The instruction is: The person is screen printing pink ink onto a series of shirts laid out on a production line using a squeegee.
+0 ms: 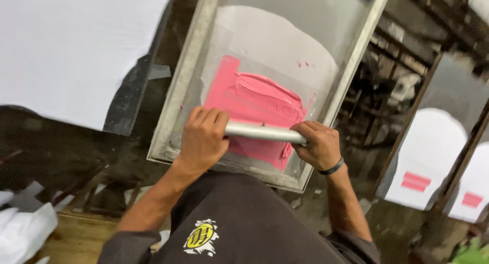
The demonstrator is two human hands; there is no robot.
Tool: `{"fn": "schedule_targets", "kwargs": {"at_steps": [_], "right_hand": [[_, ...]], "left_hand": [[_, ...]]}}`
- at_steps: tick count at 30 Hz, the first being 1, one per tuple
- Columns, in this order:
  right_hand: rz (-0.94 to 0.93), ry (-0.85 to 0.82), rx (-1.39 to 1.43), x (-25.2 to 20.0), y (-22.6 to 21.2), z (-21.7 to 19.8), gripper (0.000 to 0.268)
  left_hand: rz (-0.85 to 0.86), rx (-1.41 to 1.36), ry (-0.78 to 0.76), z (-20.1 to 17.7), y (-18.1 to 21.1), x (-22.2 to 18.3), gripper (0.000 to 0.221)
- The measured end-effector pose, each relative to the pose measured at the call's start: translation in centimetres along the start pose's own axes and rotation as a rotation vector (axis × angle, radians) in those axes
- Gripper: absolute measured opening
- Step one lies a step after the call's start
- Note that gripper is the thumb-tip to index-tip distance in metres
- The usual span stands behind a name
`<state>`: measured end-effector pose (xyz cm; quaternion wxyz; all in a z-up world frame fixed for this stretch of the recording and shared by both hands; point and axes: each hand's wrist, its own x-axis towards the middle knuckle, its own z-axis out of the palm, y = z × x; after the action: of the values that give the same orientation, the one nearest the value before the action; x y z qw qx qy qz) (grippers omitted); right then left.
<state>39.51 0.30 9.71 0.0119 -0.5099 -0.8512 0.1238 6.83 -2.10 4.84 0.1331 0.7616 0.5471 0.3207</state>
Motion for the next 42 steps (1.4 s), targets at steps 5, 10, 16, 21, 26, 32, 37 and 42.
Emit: {"fn": "schedule_targets", "kwargs": {"at_steps": [5, 10, 16, 21, 26, 32, 37, 42], "right_hand": [[0.187, 0.373, 0.088, -3.3, -3.4, 3.7, 0.024], [0.342, 0.584, 0.068, -3.4, -6.1, 8.6, 0.019], [0.36, 0.502, 0.22, -2.3, -3.1, 5.9, 0.026], [0.443, 0.331, 0.452, -1.3, -0.5, 2.3, 0.029], [0.41, 0.353, 0.329, -0.6, -0.8, 3.4, 0.026], [0.421, 0.367, 0.4, -1.0, -1.1, 1.6, 0.026], [0.421, 0.348, 0.293, -1.8, 0.6, 3.3, 0.025], [0.304, 0.371, 0.247, -1.0, -0.1, -0.2, 0.031]], "left_hand": [[0.284, 0.193, -0.018, 1.2, -0.1, 2.4, 0.031], [0.44, 0.283, 0.092, 5.8, -3.4, -0.9, 0.019], [0.431, 0.175, -0.082, 2.7, -0.8, 4.7, 0.019], [0.424, 0.174, -0.156, 1.2, 2.1, 7.9, 0.019], [0.358, 0.141, -0.186, 3.5, -1.6, 6.6, 0.017], [0.373, 0.179, -0.123, 2.3, 1.7, 7.3, 0.022], [0.387, 0.129, -0.142, 4.3, 0.2, 7.4, 0.022], [0.363, 0.163, -0.135, 1.0, 1.6, 8.2, 0.02]]}}
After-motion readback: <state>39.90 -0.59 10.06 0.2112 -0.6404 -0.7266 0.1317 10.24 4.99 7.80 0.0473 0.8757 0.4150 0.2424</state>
